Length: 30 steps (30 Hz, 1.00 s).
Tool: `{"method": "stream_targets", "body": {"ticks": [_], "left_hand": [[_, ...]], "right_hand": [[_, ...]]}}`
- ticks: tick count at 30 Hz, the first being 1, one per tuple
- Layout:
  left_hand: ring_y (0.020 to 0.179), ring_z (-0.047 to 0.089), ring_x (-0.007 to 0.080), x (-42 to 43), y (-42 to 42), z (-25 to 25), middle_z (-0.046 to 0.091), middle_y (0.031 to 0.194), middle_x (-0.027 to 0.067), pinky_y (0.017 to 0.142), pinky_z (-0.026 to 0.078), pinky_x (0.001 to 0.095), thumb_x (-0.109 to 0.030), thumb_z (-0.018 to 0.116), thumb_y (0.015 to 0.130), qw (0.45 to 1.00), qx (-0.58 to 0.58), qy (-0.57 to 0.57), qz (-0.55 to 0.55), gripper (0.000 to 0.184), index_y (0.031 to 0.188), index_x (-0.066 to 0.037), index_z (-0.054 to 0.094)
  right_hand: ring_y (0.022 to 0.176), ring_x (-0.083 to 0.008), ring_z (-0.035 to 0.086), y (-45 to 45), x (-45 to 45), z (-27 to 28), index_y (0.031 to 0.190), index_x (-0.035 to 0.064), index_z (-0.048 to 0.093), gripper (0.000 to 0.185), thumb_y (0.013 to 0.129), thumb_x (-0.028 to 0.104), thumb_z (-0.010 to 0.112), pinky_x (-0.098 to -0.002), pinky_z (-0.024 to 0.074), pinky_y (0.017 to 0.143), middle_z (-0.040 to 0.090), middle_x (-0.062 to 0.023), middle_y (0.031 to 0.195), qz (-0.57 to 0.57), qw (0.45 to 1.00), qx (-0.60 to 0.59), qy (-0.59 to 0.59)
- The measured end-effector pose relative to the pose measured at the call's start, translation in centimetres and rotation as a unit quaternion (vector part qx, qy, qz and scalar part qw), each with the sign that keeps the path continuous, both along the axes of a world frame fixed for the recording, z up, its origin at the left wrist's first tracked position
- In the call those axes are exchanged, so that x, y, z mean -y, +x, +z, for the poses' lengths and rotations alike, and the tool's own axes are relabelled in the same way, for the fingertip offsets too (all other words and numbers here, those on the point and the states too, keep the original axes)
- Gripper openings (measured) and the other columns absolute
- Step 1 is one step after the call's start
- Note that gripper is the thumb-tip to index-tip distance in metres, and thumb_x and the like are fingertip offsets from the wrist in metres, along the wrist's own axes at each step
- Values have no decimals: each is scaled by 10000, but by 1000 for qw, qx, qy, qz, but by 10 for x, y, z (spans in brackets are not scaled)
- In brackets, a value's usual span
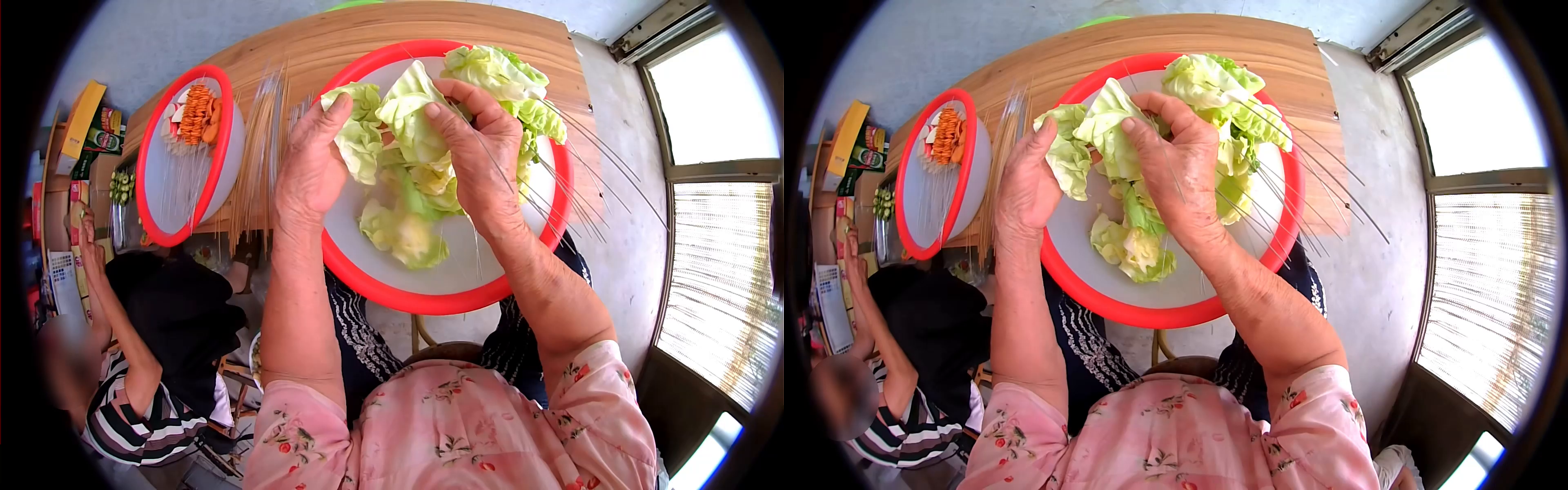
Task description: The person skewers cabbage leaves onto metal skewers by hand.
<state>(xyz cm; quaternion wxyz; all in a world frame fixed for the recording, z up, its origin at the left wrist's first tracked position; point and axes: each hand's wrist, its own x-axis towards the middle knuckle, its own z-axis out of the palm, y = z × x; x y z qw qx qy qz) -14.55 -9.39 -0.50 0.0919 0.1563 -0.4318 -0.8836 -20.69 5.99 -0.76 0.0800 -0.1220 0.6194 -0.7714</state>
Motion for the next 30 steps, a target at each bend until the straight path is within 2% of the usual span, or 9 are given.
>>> {"method": "stream_targets", "body": {"ticks": [13, 16, 22, 30], "left_hand": [[1034, 550, 215, -6, -5, -7, 565, 1125, 111, 930, 430, 364, -306, 528, 930, 993, -16, -11, 117, 420, 1212, 3, 484], [1035, 548, 219, -3, -3, -14, 553, 1148, 112, 934, 427, 369, -322, 524, 931, 998, -33, -3, 58, 429, 1219, -7, 478], [1023, 555, 214, -10, -7, -17, 574, 1110, 115, 884, 468, 351, -304, 538, 926, 993, -17, 35, 114, 402, 1190, -4, 496], [1004, 569, 206, -13, -5, -9, 577, 1110, 99, 863, 480, 342, -293, 559, 916, 995, -9, -18, 100, 389, 1177, -9, 507]], "right_hand": [[722, -81, 552, 10, 6, -2, 1039, -37, 603, 262, 792, 28, 657, -221, 475, 642, 621, -55, 880, 30, 998, 45, -17], [698, -66, 532, 12, 10, -6, 1003, -27, 604, 228, 784, 3, 659, -211, 467, 628, 611, -31, 867, 34, 998, 38, -27], [659, -46, 518, 23, 11, 2, 966, -13, 600, 187, 786, -13, 651, -204, 458, 594, 610, -6, 827, 44, 998, 44, -16], [634, -54, 505, 20, 11, -4, 952, -14, 604, 179, 782, 12, 652, -216, 443, 568, 602, -15, 804, 31, 999, 31, 0]]}}
